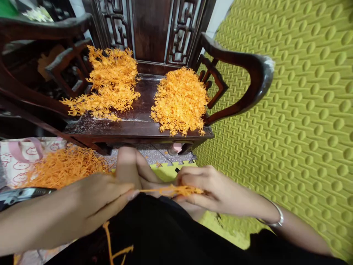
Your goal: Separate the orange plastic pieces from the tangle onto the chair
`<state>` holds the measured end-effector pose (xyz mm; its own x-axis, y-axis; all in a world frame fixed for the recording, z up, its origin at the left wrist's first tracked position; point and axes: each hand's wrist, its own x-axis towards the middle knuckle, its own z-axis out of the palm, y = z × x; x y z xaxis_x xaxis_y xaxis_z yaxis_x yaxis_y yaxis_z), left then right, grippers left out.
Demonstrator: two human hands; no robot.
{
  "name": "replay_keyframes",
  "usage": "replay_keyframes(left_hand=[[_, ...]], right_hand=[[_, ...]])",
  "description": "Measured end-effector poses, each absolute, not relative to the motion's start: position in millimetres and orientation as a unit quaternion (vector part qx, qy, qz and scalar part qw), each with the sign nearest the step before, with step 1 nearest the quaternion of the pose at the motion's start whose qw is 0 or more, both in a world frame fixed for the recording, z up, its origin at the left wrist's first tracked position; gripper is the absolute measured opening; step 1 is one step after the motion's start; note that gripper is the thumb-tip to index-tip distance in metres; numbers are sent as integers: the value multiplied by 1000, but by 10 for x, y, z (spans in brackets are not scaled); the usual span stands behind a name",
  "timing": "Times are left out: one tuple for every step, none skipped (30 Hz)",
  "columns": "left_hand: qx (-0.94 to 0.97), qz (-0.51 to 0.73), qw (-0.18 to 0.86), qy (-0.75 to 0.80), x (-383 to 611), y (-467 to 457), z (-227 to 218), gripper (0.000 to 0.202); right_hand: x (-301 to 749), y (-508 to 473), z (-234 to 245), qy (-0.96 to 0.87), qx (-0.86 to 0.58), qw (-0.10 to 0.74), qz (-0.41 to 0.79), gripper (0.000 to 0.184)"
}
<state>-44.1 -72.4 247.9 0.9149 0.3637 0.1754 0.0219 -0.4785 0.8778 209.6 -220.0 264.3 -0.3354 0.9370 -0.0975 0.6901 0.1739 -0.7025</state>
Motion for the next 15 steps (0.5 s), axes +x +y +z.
replay_keyframes(left_hand=[[866, 134, 475, 80, -366, -697, 2512, 15], [887, 99, 449, 49, -295, -684, 2536, 19], [901, 75, 426, 31, -233, -681, 2548, 21], [909, 65, 411, 30, -183, -685, 2547, 22], [914, 55, 401, 39, -143, -694, 2534, 22], [916, 43, 396, 51, -114, -704, 2513, 22], [916, 30, 396, 62, -92, -713, 2488, 22], [912, 15, 404, 69, -76, -718, 2464, 20], [907, -1, 416, 71, -63, -719, 2443, 20], [902, -13, 427, 67, -52, -716, 2429, 21], [898, -23, 436, 60, -44, -711, 2421, 24], [895, -28, 441, 54, -39, -703, 2418, 26], [893, -31, 446, 47, -37, -695, 2420, 28], [892, -32, 449, 41, -39, -687, 2424, 28], [890, -33, 453, 33, -47, -681, 2428, 27]], right_hand=[[2084, -2155, 2634, -722, -551, 198, 368, 27], [2066, -2112, 2625, -701, -554, 208, 397, 25], [2042, -2073, 2616, -684, -557, 209, 422, 22], [2016, -2039, 2607, -672, -558, 206, 441, 20], [1989, -2008, 2597, -667, -555, 200, 456, 19], [1964, -1980, 2585, -665, -550, 195, 466, 20], [1942, -1956, 2572, -663, -545, 193, 475, 21], [1923, -1935, 2557, -657, -540, 196, 488, 21], [1908, -1916, 2541, -645, -534, 206, 507, 22], [1897, -1900, 2524, -626, -526, 222, 531, 22], [1888, -1887, 2509, -601, -517, 235, 563, 21], [1882, -1877, 2496, -572, -505, 244, 599, 20], [1879, -1870, 2485, -544, -490, 244, 636, 17], [1878, -1867, 2479, -521, -475, 238, 668, 14], [1881, -1868, 2478, -507, -464, 227, 690, 10]])
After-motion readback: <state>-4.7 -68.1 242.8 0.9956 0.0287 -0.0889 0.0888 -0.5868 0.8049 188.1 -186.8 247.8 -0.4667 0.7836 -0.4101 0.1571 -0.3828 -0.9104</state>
